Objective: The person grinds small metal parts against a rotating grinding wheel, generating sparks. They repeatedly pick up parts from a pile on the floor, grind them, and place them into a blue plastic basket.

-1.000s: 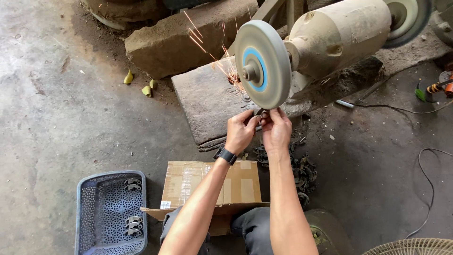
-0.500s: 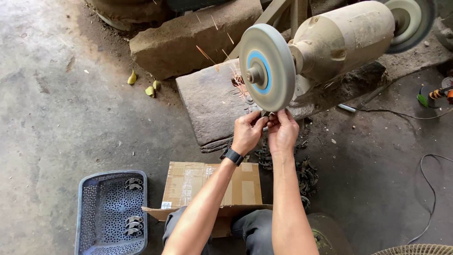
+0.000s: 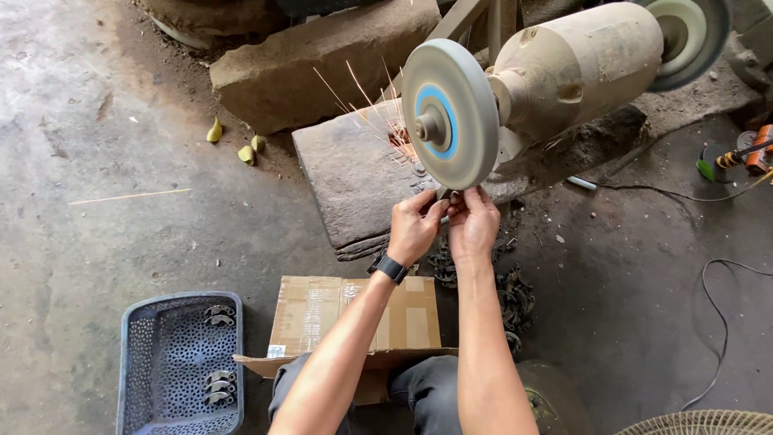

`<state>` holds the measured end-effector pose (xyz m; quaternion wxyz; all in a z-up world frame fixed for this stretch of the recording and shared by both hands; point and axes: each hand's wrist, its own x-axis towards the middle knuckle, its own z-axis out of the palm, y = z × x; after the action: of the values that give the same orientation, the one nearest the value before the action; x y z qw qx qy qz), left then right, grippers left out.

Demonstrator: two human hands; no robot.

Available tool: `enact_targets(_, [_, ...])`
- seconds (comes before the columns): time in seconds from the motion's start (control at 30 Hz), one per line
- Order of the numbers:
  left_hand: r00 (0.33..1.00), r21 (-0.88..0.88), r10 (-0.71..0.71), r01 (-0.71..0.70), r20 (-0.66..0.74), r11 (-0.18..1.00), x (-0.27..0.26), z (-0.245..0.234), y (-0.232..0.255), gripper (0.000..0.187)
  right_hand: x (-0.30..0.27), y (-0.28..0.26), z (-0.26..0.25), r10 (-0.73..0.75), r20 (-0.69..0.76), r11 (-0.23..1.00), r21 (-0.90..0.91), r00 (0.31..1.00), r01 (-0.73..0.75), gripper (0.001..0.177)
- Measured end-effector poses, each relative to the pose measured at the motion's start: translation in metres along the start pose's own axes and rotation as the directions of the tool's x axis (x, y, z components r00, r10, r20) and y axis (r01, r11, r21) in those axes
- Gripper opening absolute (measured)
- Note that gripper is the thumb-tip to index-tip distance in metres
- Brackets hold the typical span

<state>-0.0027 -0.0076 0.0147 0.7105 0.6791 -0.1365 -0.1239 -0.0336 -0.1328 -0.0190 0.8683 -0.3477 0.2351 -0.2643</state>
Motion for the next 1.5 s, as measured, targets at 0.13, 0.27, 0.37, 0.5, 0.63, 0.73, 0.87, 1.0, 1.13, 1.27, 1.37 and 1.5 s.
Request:
enact_targets(0.13, [0.998, 0.028, 0.051, -0.05, -0.037, 0.998, -0.008, -0.023, -0.009, 0.013, -0.014, 0.011, 0.016, 0.01, 0.034, 0.995, -0.101, 0.999, -0.006, 0.015])
enact_targets(0.27, [0.979, 0.196, 0.184, -0.165, -0.087, 0.967, -0.009, -0.051, -0.017, 0.02, -0.026, 0.01, 0.031, 0.171, 0.119, 0.972, -0.183, 0.978, -0.148, 0.019])
enact_targets(0.37, [0.957, 0.29, 0.279, -0.246, -0.076, 0.925, -0.009, -0.056, -0.019, 0.024, -0.021, 0.015, 0.014, 0.289, 0.111, 0.953, -0.129, 0.951, -0.274, 0.02])
enact_targets(0.5, [0.97, 0.267, 0.237, -0.215, -0.05, 0.939, -0.004, -0.031, -0.018, 0.023, -0.011, 0.007, -0.004, 0.215, 0.081, 0.977, -0.022, 0.973, -0.214, 0.02])
enact_targets(0.63, [0.981, 0.165, 0.19, -0.181, -0.043, 0.97, 0.007, 0.002, -0.015, 0.017, -0.006, -0.014, 0.006, 0.135, -0.018, 0.99, 0.043, 0.991, -0.134, 0.021])
enact_targets(0.73, [0.997, 0.027, 0.08, -0.079, -0.02, 0.996, 0.005, 0.007, -0.013, 0.012, -0.003, -0.013, 0.004, 0.048, -0.008, 0.997, 0.061, 0.999, -0.048, 0.021])
enact_targets(0.87, [1.0, -0.027, -0.002, 0.002, -0.026, 1.0, -0.004, -0.005, -0.015, 0.015, -0.006, -0.003, 0.007, 0.077, 0.034, 0.997, -0.017, 0.996, -0.077, 0.018])
enact_targets(1.0, [0.999, -0.059, 0.015, -0.017, -0.041, 0.998, 0.0, -0.001, -0.013, 0.013, 0.0, 0.0, -0.002, 0.071, 0.008, 0.997, 0.005, 0.997, -0.071, 0.018])
enact_targets(1.13, [1.0, -0.14, 0.006, -0.009, -0.021, 0.99, 0.006, 0.011, 0.0, 0.009, 0.003, -0.011, -0.003, 0.024, 0.02, 0.996, 0.088, 1.0, -0.025, 0.019])
enact_targets(1.27, [1.0, -0.106, 0.024, -0.026, -0.019, 0.994, 0.0, 0.002, -0.019, 0.011, -0.008, -0.01, 0.016, 0.034, 0.024, 0.997, 0.07, 0.999, -0.036, 0.021])
enact_targets(1.37, [1.0, -0.074, 0.001, -0.003, -0.027, 0.997, -0.006, -0.011, -0.026, 0.012, -0.01, 0.002, 0.013, 0.043, 0.039, 0.999, -0.013, 0.998, -0.042, 0.022])
enact_targets(1.5, [0.991, 0.1, 0.101, -0.092, -0.091, 0.991, -0.009, -0.04, -0.03, 0.018, -0.009, 0.019, 0.011, 0.135, 0.173, 0.988, -0.102, 0.976, -0.119, 0.016])
